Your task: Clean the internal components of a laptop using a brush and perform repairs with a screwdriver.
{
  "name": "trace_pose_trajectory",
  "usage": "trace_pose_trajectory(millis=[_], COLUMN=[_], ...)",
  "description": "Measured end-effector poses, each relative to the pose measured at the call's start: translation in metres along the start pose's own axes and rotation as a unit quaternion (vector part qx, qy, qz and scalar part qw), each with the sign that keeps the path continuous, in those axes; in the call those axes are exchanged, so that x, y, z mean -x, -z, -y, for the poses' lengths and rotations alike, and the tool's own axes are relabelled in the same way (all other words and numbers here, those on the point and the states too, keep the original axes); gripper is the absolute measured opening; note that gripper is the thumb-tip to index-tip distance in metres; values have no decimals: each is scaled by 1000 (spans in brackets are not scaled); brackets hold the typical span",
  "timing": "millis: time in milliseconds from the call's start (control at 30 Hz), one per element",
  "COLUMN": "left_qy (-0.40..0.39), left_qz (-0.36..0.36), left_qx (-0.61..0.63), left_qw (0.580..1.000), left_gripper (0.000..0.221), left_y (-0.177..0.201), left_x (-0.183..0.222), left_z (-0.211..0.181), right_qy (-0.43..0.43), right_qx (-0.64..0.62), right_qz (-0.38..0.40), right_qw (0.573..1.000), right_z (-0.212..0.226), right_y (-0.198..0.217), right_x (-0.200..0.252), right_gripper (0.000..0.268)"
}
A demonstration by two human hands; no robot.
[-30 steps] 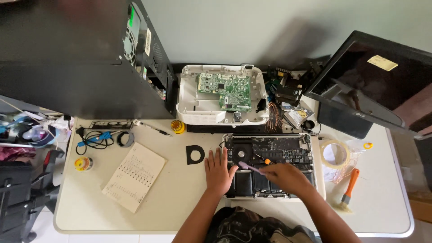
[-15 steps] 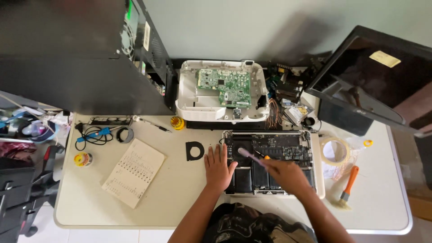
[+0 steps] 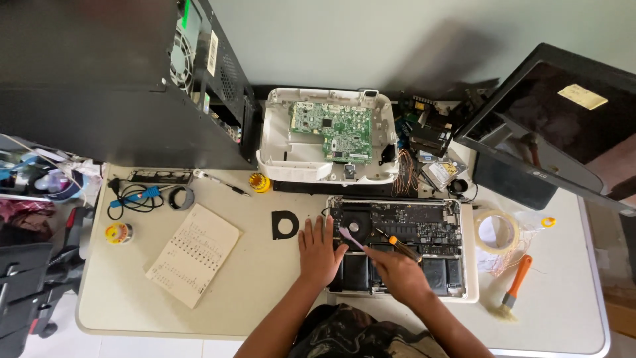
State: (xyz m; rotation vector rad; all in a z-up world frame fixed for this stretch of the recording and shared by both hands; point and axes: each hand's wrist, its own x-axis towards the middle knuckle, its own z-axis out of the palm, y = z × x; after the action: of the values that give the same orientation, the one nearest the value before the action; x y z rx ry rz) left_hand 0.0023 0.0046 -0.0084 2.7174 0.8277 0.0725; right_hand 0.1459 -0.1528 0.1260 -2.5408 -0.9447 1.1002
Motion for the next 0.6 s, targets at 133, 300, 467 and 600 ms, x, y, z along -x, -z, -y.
trace_pose_trajectory(millis=[133,300,467,600], left_qy=[-17,-11,-5,-2], left_qz=[-48,-10,-14,2], left_qx=[-25,15,17,33], left_qw=[998,1000,1000,999], left_gripper=[87,85,86,85], left_y=[-1,1,-1,5], left_x=[2,2,1,-1], left_z=[1,1,2,1], right_qy=[85,60,97,48], right_qx=[-50,16,-27,0], right_qz=[-116,-48,-107,-8], right_qw=[988,997,989,999], right_z=[-22,-11,20,12], right_y=[-4,-1,23,12], right_x=[-8,-8,6,1], right_gripper=[37,46,61,41])
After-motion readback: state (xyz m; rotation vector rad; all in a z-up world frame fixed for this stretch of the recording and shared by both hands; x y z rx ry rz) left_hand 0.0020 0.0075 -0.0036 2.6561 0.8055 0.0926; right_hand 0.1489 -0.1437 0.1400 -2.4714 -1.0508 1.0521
